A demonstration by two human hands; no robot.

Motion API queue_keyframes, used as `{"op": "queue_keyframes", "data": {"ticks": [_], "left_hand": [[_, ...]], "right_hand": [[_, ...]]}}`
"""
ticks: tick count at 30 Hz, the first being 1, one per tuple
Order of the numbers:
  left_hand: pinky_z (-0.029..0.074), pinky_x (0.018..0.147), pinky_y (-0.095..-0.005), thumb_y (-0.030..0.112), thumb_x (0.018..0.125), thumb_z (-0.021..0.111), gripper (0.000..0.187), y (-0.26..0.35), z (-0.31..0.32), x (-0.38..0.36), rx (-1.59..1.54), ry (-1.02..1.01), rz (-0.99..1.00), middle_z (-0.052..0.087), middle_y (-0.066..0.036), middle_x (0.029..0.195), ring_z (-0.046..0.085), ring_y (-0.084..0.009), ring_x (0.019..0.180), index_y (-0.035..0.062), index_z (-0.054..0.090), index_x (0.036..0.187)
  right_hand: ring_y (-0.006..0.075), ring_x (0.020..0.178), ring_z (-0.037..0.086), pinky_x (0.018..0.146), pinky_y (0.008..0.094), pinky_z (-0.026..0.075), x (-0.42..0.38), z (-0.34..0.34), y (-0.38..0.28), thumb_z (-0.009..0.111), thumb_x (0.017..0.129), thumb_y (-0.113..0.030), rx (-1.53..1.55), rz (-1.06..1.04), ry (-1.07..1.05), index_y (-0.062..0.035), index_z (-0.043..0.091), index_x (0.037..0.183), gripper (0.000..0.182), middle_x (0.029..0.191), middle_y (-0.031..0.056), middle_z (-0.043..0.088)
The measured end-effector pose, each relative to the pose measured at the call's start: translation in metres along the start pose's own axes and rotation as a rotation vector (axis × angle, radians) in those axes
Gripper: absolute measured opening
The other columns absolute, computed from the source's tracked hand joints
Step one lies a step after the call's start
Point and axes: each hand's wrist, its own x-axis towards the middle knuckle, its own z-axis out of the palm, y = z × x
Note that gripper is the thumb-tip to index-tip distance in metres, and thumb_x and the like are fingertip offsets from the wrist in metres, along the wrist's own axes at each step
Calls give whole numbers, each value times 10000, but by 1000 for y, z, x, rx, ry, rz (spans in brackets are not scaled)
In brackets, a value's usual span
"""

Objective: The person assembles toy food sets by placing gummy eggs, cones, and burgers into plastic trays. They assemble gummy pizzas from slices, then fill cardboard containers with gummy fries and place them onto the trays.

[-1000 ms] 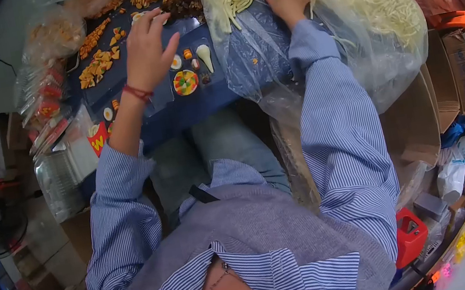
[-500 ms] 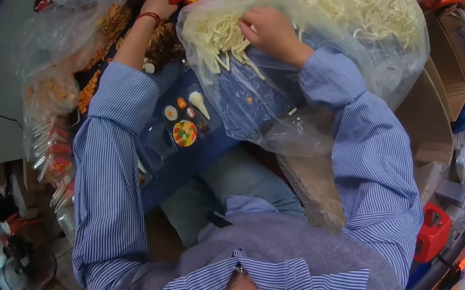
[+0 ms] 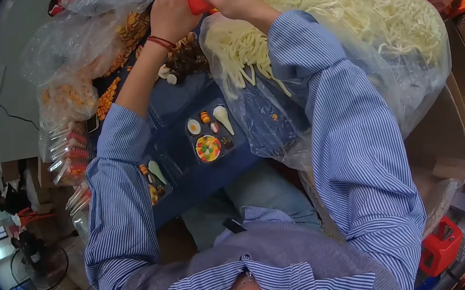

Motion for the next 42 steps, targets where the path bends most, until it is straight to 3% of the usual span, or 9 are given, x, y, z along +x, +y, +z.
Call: {"op": "queue_keyframes", "data": {"ticks": [5,7,11,15,24,33,38,40,42], "left_hand": [[526,768,-402,348,710,792,560,15,-53,-19,73,-81,-84,568,-141,1005,602,-323,962,37,525,1092],[525,758,-395,341,712,788,554,29,-69,-25,77,-82,-66,563,-134,996,602,-316,951,36,524,1091],[513,722,-382,327,688,796,572,64,-85,-32,89,-97,-73,541,-113,977,591,-287,911,41,523,1100],[463,729,-373,219,615,777,532,78,-106,-45,111,-139,-109,513,-91,981,551,-256,933,61,508,1046],[500,735,-375,307,661,812,602,93,-132,-65,111,-95,-151,552,-114,1032,592,-277,948,30,520,1109],[515,691,-376,308,665,806,550,108,-142,-76,182,-181,-271,558,-131,1013,602,-286,927,10,539,1042],[528,698,-394,341,657,826,602,84,-163,-100,241,-249,-356,559,-137,1018,602,-296,933,-3,539,1058],[526,714,-392,342,665,828,599,89,-168,-103,136,-221,-342,559,-140,1008,601,-300,931,0,539,1063],[523,722,-386,337,668,827,598,96,-163,-97,111,-197,-340,560,-141,1003,600,-301,927,0,539,1068]], "right_hand": [[337,833,606,760,436,483,-16,-36,-5,670,838,-256,-133,26,25,5,707,831,264,846,185,616],[294,810,587,725,400,467,-24,-51,-21,680,841,-279,408,267,-221,-4,681,800,277,824,166,589],[250,838,564,724,352,444,-46,-49,-60,668,854,-286,403,285,-282,-35,675,851,252,848,122,577],[254,853,565,746,363,446,-69,-39,-77,669,849,-273,375,191,-148,-39,680,860,235,865,117,591],[267,922,558,790,384,443,-75,-45,-113,656,830,-236,446,107,-66,-47,669,838,189,880,91,583],[278,893,546,773,400,427,-74,-48,-113,644,801,-194,285,-73,-48,-35,630,780,162,860,107,566],[299,907,555,767,413,437,-69,-81,-32,647,841,-223,199,271,-92,-48,675,840,177,880,117,593],[297,854,574,734,402,452,-73,-85,-27,661,865,-258,-732,67,149,-51,702,866,211,844,125,603],[254,793,585,686,361,457,-72,-76,-72,660,886,-249,-258,-3,54,-56,713,898,200,826,110,598]]}}
